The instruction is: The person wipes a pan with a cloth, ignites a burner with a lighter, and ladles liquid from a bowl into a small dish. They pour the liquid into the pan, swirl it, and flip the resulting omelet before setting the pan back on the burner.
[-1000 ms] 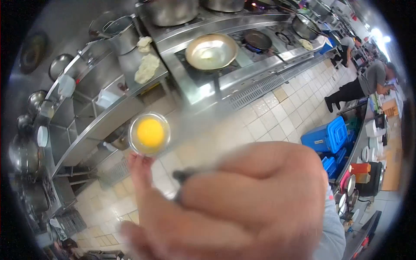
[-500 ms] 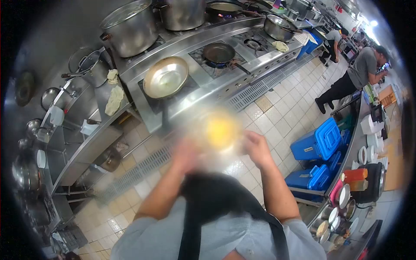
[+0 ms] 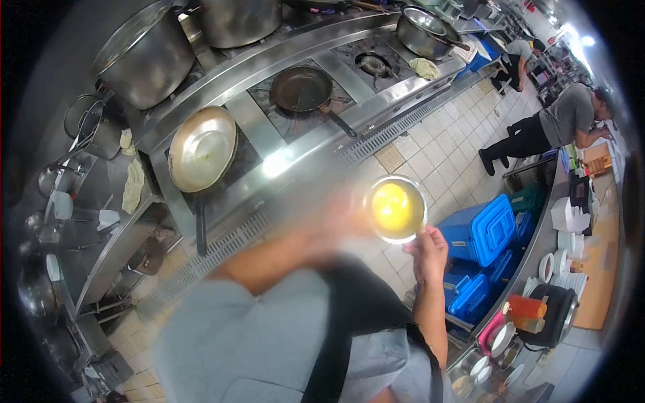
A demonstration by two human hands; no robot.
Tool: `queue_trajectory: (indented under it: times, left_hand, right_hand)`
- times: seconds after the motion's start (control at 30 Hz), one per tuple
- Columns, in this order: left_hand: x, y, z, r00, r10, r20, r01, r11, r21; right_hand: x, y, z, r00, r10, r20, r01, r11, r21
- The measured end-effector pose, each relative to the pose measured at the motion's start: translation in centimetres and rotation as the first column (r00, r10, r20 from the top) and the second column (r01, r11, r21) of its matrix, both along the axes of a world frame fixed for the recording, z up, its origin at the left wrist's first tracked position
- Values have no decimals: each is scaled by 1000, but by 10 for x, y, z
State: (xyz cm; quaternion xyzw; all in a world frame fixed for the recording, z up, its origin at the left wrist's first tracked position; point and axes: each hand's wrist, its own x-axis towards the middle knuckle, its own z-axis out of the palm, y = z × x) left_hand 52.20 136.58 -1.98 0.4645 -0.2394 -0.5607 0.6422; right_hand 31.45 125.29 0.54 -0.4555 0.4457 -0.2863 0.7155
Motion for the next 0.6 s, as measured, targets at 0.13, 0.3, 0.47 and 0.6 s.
queue_trajectory:
  times: [0.13,0.3,0.47,0.6]
  left_hand:
    - [21,-57,-47,985,-95,-146,88,995,-56]
    - [79,-112,-63,851,524,-34,-481,805,347]
    - [131,-137,-156,850,522,72,-505,846,-170]
    - [162,-168,-180,469,843,-263,-843,516,153]
  right_hand:
    - [5,-39,4,987,-145,64,148,988,-44]
    - [-9,-107,-6,978,-205,47,208,977,-53]
    - [-23,-187,-16,980,-199,31,201,976,-85]
    - [-29,-258,-11,991,-129,25,131,986,-104]
